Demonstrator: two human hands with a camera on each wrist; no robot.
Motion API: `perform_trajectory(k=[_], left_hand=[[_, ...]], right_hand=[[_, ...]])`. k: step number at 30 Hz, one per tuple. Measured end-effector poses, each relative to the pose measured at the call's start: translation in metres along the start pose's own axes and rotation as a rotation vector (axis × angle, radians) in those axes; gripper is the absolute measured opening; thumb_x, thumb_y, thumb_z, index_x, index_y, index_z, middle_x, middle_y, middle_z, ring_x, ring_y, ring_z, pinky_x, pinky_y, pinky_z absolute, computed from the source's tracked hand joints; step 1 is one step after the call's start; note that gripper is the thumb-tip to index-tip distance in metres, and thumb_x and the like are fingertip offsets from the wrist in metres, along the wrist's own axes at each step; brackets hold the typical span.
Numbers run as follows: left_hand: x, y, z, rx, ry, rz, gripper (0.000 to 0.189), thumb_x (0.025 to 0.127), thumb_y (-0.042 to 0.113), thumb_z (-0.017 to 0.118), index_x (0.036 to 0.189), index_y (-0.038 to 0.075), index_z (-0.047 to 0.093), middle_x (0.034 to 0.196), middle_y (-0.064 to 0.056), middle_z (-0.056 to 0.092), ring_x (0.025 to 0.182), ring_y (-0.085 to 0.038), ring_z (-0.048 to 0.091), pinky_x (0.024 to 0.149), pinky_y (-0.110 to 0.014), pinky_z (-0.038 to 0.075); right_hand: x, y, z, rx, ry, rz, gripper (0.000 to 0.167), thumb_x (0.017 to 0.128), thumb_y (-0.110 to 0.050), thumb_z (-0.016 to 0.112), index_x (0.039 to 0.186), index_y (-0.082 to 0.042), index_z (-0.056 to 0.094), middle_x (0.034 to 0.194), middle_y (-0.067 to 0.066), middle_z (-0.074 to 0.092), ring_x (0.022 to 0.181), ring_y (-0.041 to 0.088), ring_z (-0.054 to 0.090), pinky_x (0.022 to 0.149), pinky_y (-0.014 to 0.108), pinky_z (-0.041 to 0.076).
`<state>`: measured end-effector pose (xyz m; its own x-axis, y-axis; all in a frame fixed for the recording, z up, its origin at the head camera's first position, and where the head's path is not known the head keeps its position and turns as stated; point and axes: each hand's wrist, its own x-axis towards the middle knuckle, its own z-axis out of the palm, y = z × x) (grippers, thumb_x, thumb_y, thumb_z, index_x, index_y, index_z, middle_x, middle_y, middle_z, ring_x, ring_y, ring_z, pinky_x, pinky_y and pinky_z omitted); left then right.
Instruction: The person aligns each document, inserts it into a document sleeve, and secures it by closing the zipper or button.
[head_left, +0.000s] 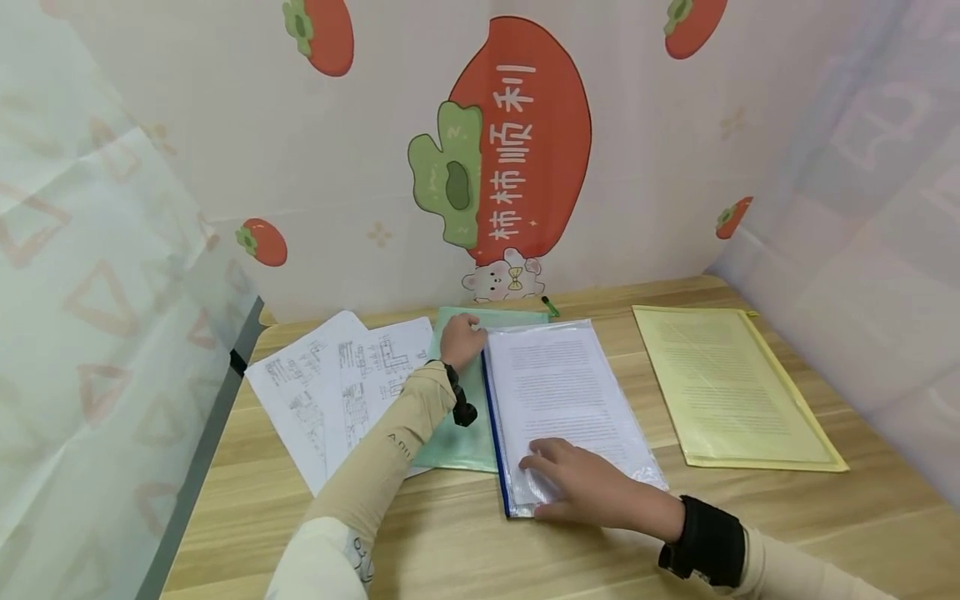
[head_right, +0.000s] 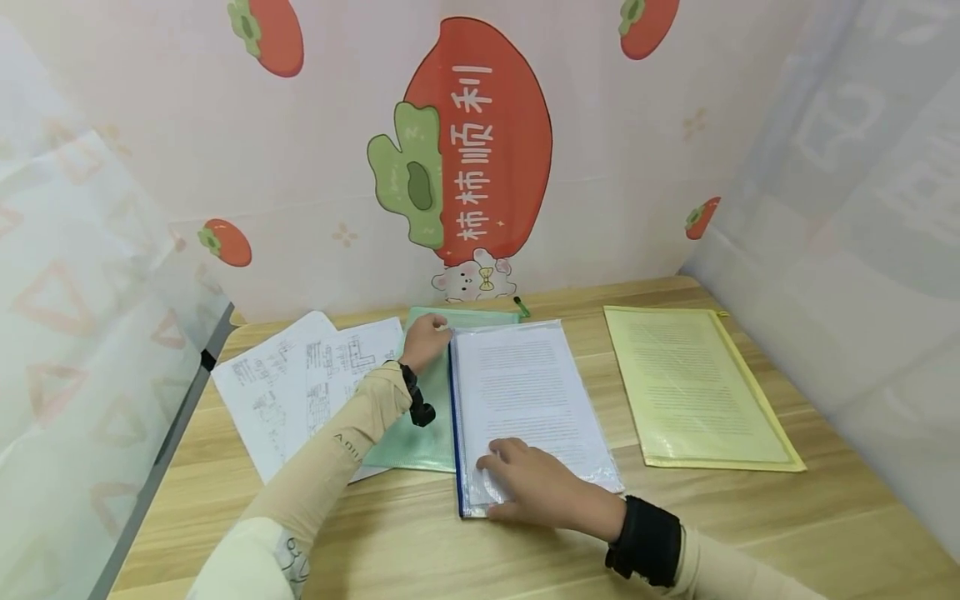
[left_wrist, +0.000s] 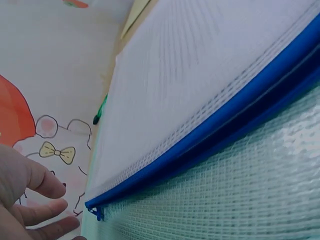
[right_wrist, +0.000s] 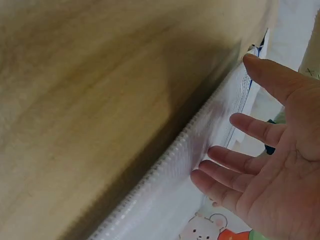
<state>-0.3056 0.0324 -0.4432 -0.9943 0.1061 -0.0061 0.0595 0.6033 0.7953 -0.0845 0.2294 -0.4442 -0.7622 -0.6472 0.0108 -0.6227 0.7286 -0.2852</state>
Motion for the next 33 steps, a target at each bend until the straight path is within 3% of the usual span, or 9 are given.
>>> perform_trajectory(k=[3, 6, 12, 15, 19, 23, 27, 30, 33], left_hand=[[0.009, -0.004, 0.001, 0.039, -0.019, 0.012, 0.042, 0.098, 0.011, 0.053, 0.137, -0.003, 0.060, 0.138, -0.021, 0.061, 0.119, -0.035, 0.061, 0.106, -0.049, 0.049], [0.016, -0.009, 0.002, 0.090, -0.049, 0.048, 0.034, 0.098, 0.009, 0.053, 0.128, -0.002, 0.067, 0.126, -0.019, 0.067, 0.114, -0.031, 0.063, 0.100, -0.043, 0.052], [0.022, -0.011, -0.009, 0.076, -0.102, 0.062, 0.035, 0.096, 0.005, 0.055, 0.128, 0.000, 0.069, 0.127, -0.018, 0.070, 0.100, -0.026, 0.063, 0.092, -0.040, 0.053], [0.022, -0.006, -0.022, -0.042, -0.130, -0.009, 0.035, 0.097, 0.007, 0.055, 0.128, 0.002, 0.070, 0.128, -0.019, 0.068, 0.098, -0.024, 0.059, 0.088, -0.039, 0.052], [0.021, 0.006, -0.043, -0.266, -0.191, -0.110, 0.037, 0.101, 0.013, 0.052, 0.134, 0.006, 0.067, 0.139, -0.014, 0.062, 0.108, -0.020, 0.055, 0.095, -0.039, 0.050], [0.016, 0.019, -0.068, -0.556, -0.226, -0.111, 0.037, 0.103, 0.012, 0.053, 0.135, -0.002, 0.063, 0.130, -0.013, 0.065, 0.108, -0.016, 0.057, 0.106, -0.040, 0.049], [0.002, 0.034, -0.095, -0.797, -0.238, -0.006, 0.035, 0.106, 0.016, 0.054, 0.130, -0.009, 0.061, 0.112, -0.006, 0.063, 0.100, -0.015, 0.059, 0.110, -0.039, 0.047], [-0.014, 0.046, -0.113, -0.770, -0.231, 0.152, 0.033, 0.106, 0.016, 0.056, 0.131, -0.005, 0.060, 0.106, 0.001, 0.063, 0.099, -0.017, 0.058, 0.104, -0.033, 0.048], [-0.028, 0.055, -0.123, -0.656, -0.145, 0.271, 0.034, 0.100, 0.013, 0.067, 0.130, -0.002, 0.063, 0.096, 0.005, 0.064, 0.092, -0.018, 0.058, 0.088, -0.025, 0.051]], right_hand=[[-0.001, -0.002, 0.002, -0.034, 0.014, -0.017, 0.059, 0.086, -0.044, 0.081, 0.132, -0.015, 0.060, 0.139, 0.018, 0.057, 0.122, 0.033, 0.061, 0.095, 0.046, 0.056], [-0.001, -0.004, 0.003, -0.061, 0.046, -0.039, 0.057, 0.084, -0.041, 0.083, 0.129, -0.013, 0.062, 0.136, 0.017, 0.059, 0.122, 0.032, 0.061, 0.094, 0.045, 0.057], [0.000, 0.000, -0.014, 0.015, 0.217, -0.111, 0.033, 0.080, -0.009, 0.074, 0.114, -0.007, 0.073, 0.113, 0.007, 0.075, 0.100, 0.016, 0.071, 0.083, 0.032, 0.060], [-0.001, 0.011, -0.041, 0.098, 0.389, -0.086, 0.028, 0.082, 0.003, 0.070, 0.108, -0.005, 0.075, 0.099, 0.006, 0.078, 0.079, 0.008, 0.069, 0.071, 0.025, 0.059], [-0.005, 0.030, -0.086, 0.192, 0.696, 0.026, 0.021, 0.084, 0.010, 0.072, 0.102, -0.001, 0.074, 0.092, 0.011, 0.077, 0.074, 0.005, 0.067, 0.065, 0.018, 0.055], [-0.012, 0.050, -0.128, 0.431, 0.955, 0.203, 0.010, 0.089, 0.009, 0.071, 0.099, 0.007, 0.071, 0.076, 0.000, 0.073, 0.066, -0.005, 0.061, 0.058, 0.010, 0.047], [-0.016, 0.071, -0.154, 0.840, 1.109, 0.256, 0.011, 0.094, 0.003, 0.069, 0.104, 0.001, 0.072, 0.081, -0.010, 0.074, 0.070, -0.002, 0.066, 0.064, 0.011, 0.051], [-0.015, 0.086, -0.158, 1.058, 1.162, 0.234, 0.014, 0.094, 0.000, 0.069, 0.106, -0.007, 0.071, 0.090, -0.005, 0.077, 0.078, 0.004, 0.070, 0.071, 0.014, 0.055], [-0.011, 0.099, -0.152, 1.158, 1.177, 0.246, 0.015, 0.095, -0.001, 0.068, 0.106, -0.010, 0.071, 0.094, -0.004, 0.077, 0.080, 0.005, 0.069, 0.073, 0.014, 0.055]])
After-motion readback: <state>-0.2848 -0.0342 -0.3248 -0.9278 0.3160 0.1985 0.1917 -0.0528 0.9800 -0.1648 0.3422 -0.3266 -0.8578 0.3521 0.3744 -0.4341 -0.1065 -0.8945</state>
